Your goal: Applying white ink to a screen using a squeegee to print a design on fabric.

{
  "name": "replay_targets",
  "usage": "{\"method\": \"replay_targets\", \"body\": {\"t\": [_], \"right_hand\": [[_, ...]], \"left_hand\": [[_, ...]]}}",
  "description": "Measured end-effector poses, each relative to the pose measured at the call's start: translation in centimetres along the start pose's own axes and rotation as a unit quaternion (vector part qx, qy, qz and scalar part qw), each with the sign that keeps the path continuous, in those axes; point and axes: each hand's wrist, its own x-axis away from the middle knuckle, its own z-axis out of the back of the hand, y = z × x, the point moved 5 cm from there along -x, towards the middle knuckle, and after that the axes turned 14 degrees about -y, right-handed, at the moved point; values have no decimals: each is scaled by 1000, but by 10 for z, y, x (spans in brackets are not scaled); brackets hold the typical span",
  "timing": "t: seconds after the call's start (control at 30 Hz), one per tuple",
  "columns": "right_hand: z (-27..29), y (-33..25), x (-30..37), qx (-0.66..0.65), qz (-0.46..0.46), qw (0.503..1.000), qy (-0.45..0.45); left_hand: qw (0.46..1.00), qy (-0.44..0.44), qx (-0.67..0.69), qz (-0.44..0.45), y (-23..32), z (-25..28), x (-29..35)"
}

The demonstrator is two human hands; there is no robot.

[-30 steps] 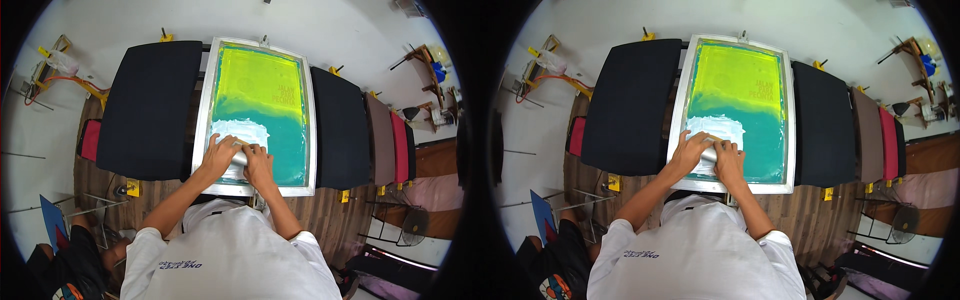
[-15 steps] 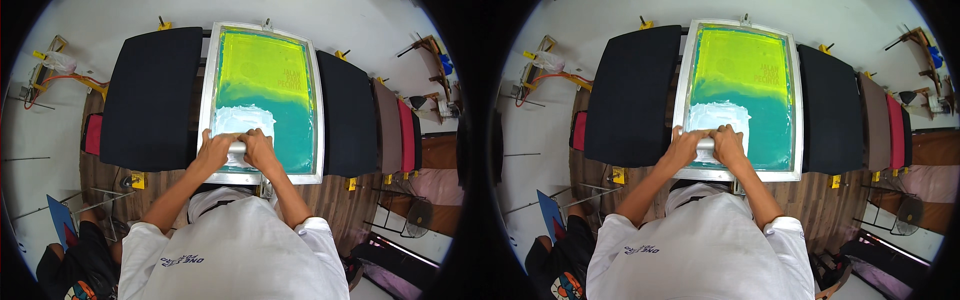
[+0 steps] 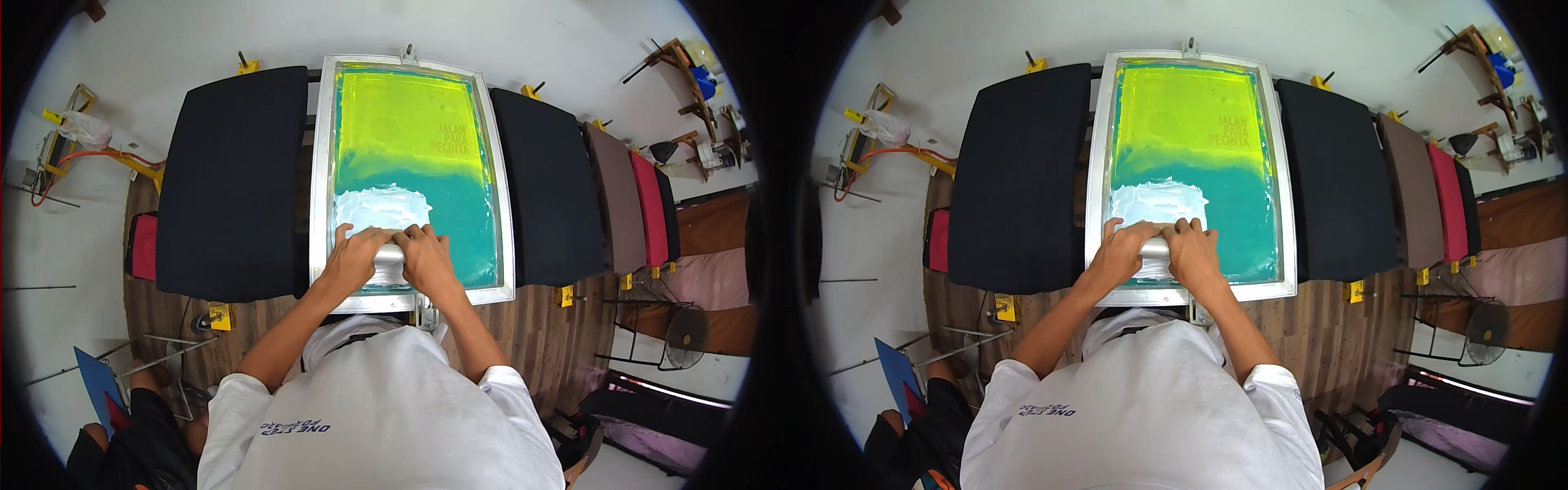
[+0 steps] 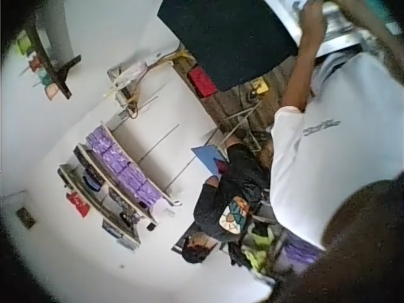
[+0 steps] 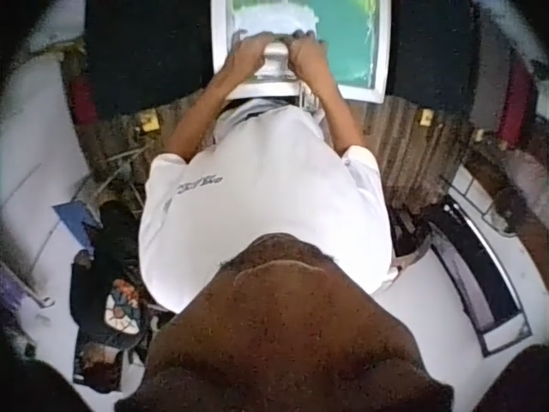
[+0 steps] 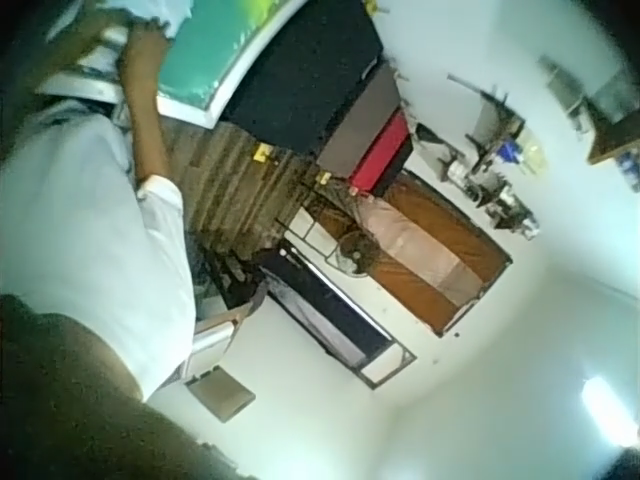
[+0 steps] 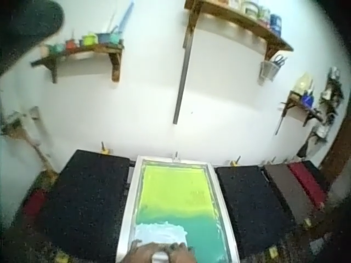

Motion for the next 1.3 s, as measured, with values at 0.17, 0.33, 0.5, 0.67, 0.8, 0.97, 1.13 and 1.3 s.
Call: {"method": "replay_targets", "body": {"t": [0.17,0.33,0.5,0.67,0.8,0.97,1.13,1.3], "right_hand": [[-37,-21,0,167,-18,980,108],[-44,-38,7,98,22,995,6],[-33,-30,3,48,87,994,48],[-29,-25,2,1,95,994,54],[-41,-16,2,-34,108,989,99],[-42,-4,0,-63,91,988,111],[-48,9,5,-77,64,988,114],[-47,16,21,-56,29,994,93]], "left_hand": [[998,36,-2,-54,-33,-32,9],[1000,9,11,-5,-26,-24,42],[999,24,-28,30,-17,-14,46],[996,41,-81,27,-14,-13,39],[988,45,-148,27,-7,-13,35],[980,55,-191,9,-4,-21,21],[983,42,-178,3,-1,-36,12],[987,-8,-158,-2,13,-44,15]]}}
